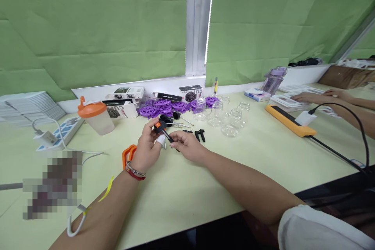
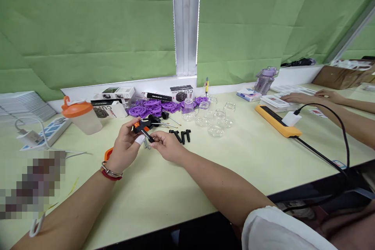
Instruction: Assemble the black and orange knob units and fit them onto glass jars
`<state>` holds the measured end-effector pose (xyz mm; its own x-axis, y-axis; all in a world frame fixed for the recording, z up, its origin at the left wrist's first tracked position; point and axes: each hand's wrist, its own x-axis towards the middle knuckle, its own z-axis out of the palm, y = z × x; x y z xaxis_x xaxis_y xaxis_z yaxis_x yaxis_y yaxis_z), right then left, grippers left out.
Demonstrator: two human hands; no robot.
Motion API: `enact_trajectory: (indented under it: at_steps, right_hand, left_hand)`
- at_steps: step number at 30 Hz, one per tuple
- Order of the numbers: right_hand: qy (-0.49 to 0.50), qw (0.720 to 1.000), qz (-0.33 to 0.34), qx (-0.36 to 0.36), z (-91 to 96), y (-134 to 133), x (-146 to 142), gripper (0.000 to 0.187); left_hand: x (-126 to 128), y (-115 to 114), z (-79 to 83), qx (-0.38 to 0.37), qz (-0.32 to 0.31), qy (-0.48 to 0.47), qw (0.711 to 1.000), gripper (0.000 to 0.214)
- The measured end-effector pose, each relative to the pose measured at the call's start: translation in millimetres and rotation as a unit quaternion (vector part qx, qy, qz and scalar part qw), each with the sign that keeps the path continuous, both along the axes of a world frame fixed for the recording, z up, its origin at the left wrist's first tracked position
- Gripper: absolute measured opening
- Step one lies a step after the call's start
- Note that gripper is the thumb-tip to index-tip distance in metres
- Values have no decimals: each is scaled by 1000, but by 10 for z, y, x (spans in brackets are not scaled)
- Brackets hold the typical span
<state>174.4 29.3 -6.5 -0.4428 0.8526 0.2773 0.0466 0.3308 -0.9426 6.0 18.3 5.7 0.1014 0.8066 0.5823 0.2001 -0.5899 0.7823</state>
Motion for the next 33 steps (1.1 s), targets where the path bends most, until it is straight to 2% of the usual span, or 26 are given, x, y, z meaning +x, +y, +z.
enact_trajectory:
  at_steps: [3,10,18,25,33]
  right_hand:
    - [15,1000,0,7,-38,10,-6,28]
    - [-4,997,-5,76,-40,-13,17,22]
    - [-90,988,-11,128,67,-90,60,26]
    - [-133,973,-26,188,51,-75,72,24]
    - [-134,976,-28,167,53,-86,61,28]
  left_hand:
    - [11,3,-7,-10,2,-15,1000,56]
    - [17,9,-15,-9,-7,-27,1000,57]
    - [17,-5,-6,-13,-28,-24,999,59]
    - [13,-28,13,-7,-35,-12,999,61]
    - [1,-24,5,10,-22,12,1000,63]
